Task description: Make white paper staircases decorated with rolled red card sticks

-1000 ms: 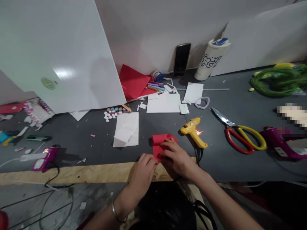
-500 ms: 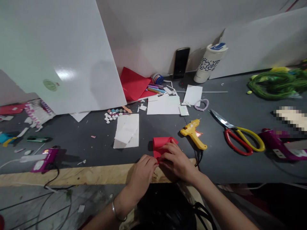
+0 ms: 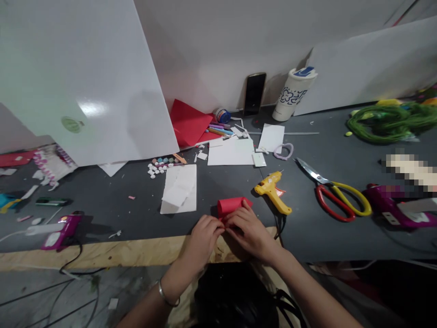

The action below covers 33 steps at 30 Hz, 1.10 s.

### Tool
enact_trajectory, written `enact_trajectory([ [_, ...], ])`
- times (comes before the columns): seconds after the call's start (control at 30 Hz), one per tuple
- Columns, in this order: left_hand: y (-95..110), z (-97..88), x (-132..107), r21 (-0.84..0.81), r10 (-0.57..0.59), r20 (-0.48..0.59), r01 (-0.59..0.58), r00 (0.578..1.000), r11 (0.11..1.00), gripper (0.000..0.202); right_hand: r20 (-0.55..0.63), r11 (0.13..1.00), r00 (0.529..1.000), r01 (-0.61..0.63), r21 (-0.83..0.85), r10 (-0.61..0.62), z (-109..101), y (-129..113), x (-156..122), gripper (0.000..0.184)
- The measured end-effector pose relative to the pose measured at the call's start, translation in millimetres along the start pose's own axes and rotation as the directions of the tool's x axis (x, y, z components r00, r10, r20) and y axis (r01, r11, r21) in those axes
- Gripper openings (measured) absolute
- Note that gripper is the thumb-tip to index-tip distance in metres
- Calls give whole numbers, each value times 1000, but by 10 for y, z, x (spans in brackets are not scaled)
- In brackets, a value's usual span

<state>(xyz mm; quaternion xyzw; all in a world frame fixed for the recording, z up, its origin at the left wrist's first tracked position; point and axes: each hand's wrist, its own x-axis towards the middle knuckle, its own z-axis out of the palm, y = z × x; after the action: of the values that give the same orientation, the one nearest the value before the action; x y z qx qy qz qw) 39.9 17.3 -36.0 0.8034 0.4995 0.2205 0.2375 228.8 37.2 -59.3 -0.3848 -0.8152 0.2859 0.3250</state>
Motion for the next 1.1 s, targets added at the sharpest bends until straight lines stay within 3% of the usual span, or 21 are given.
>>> enact_trajectory([
  [0.1,-2,9,-18,28,-27,50,26,998,999,4,2,1000,1000,-26,-8,26,16,-2,-4,9],
  [0.23,4,6,2,79,-52,29,50,998,996,6,12,999,999,-29,-27,29,32,5,-2,11],
  [0.33,-10,-5,42,120,-5,29,1,1000,993,11,4,999,1000,-28,-36,28,46,25,8,3],
  [0.57,-43,2,61,251,114,73,-128,991,960,15,-63,998,998,-11,-61,7,59,54,34,7],
  [0.87,-11,66,51,301,88,-7,-82,996,950,8,-93,995,995,-52,-83,44,95,38,57,12],
  [1.1,-16,38,117,397,74,81,-100,994,912,16,-39,997,998,-58,-58,56,-11,34,82,8],
])
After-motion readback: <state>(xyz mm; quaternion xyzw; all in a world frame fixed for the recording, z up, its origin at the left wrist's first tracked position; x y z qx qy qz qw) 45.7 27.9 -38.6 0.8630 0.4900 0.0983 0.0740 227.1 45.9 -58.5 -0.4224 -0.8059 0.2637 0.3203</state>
